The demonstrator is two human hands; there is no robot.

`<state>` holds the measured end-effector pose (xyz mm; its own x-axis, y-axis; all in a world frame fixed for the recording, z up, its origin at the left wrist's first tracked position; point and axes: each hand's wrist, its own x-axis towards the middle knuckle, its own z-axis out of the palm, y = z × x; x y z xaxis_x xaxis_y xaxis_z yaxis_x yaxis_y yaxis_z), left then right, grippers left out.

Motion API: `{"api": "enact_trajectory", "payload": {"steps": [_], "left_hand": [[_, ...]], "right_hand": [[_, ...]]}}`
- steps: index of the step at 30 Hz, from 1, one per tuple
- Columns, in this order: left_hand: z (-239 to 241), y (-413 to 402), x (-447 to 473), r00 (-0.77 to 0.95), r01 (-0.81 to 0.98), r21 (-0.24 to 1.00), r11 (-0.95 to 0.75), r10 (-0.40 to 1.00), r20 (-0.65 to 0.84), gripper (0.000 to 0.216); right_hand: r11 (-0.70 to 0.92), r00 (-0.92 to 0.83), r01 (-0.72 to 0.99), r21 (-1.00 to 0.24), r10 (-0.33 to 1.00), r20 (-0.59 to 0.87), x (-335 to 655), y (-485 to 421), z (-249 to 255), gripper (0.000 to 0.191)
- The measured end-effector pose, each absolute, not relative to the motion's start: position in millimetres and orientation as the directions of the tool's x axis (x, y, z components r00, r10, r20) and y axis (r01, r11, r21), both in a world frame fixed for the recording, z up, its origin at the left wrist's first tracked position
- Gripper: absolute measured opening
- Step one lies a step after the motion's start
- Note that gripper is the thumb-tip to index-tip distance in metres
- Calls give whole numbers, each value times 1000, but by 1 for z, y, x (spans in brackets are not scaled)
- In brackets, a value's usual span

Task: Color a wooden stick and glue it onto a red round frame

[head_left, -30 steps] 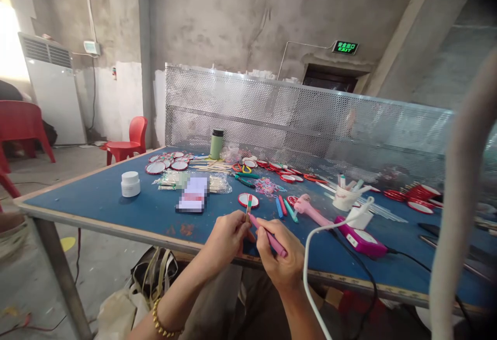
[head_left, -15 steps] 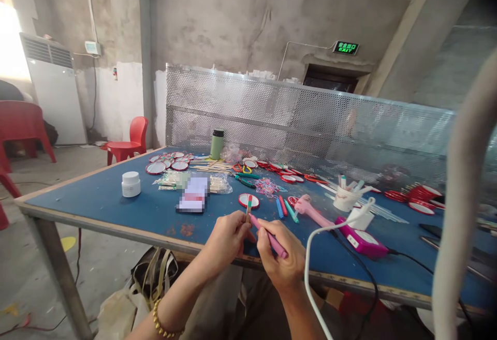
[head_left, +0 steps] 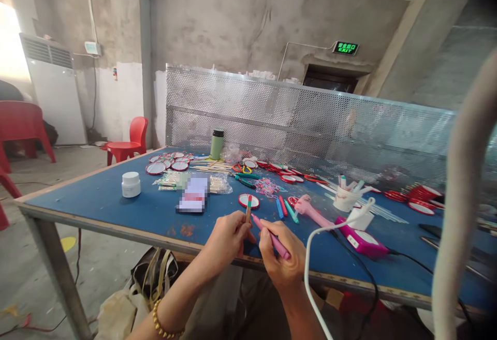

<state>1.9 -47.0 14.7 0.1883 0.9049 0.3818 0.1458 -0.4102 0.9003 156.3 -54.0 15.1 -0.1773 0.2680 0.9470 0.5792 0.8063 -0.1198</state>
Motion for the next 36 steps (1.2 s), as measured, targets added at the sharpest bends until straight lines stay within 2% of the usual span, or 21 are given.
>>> {"api": "enact_trajectory", "payload": {"steps": [21,31,36], "left_hand": [[15,-47,4,178,143,900,-411,905,385,24],[16,-46,4,184,160,898,-410,906,381,23],[16,-48,4,184,177,887,-426,900,395,23]], "right_hand": [[804,-194,587,-98,257,947,157,-53,14,18],[794,-160,582,-176,324,932,158,-55,14,14],[800,-179,579,-156,312,933,158,-55,17,13]]}}
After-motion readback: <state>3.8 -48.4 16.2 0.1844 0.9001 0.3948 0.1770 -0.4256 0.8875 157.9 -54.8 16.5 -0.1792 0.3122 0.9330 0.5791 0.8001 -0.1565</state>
